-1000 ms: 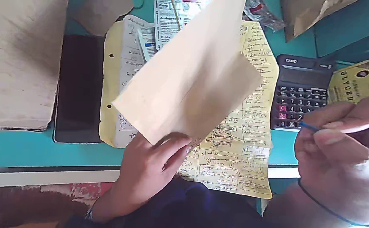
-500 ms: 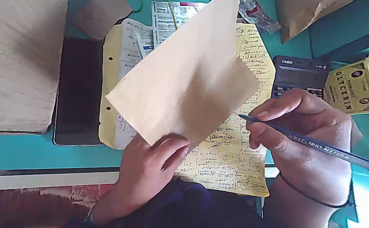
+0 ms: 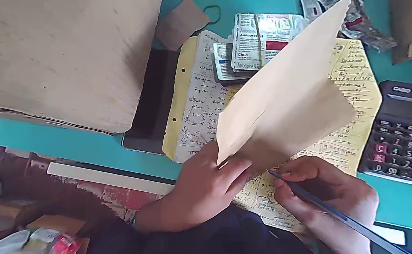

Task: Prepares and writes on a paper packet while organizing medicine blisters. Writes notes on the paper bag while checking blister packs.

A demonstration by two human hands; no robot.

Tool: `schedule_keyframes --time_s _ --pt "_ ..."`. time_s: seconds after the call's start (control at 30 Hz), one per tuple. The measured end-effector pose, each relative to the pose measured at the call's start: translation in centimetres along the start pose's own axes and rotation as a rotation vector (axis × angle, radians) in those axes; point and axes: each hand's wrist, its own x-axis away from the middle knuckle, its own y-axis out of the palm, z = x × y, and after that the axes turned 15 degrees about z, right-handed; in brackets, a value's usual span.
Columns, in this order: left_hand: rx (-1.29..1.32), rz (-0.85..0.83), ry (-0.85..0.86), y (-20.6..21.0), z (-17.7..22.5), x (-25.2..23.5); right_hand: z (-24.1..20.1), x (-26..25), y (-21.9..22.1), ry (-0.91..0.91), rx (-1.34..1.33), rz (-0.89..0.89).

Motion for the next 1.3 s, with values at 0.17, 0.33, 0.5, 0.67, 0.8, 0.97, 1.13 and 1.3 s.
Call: schedule_keyframes --time_s 0.17,0.33,0.5,0.67,0.8,0.97,1.13,1.3 --pt "-0.009 0.01 0.008 0.02 -0.01 -0.13 0.23 -0.1 0.06 0.02 0.009 -0.003" --pt "-0.021 -0.007 0.014 -0.09 0.01 -0.13 0.19 0.04 0.14 0.013 0.049 -0.011" --pt "-0.029 -0.002 0.01 -0.1 0.07 -0.16 0.12 0.09 0.02 0.025 0.062 0.007" --pt "-0.029 0.0 0.014 -0.07 0.03 -0.11 0.21 0.18 0.16 0.025 0.098 0.026" --pt "-0.02 0.001 0.008 -0.13 -0.01 -0.14 0.03 0.17 0.16 0.058 0.082 0.058" --pt "-0.026 -0.004 0.013 -0.11 0.03 -0.06 0.06 0.33 0.2 0.053 0.101 0.065" --pt "-0.031 -0.009 0.006 -0.11 -0.02 -0.04 -0.05 0.25 0.4 0.059 0.132 0.082" --pt "0.013 0.033 -0.041 -0.19 0.03 -0.2 -0.08 -0.42 -0.52 0.065 -0.04 0.124"
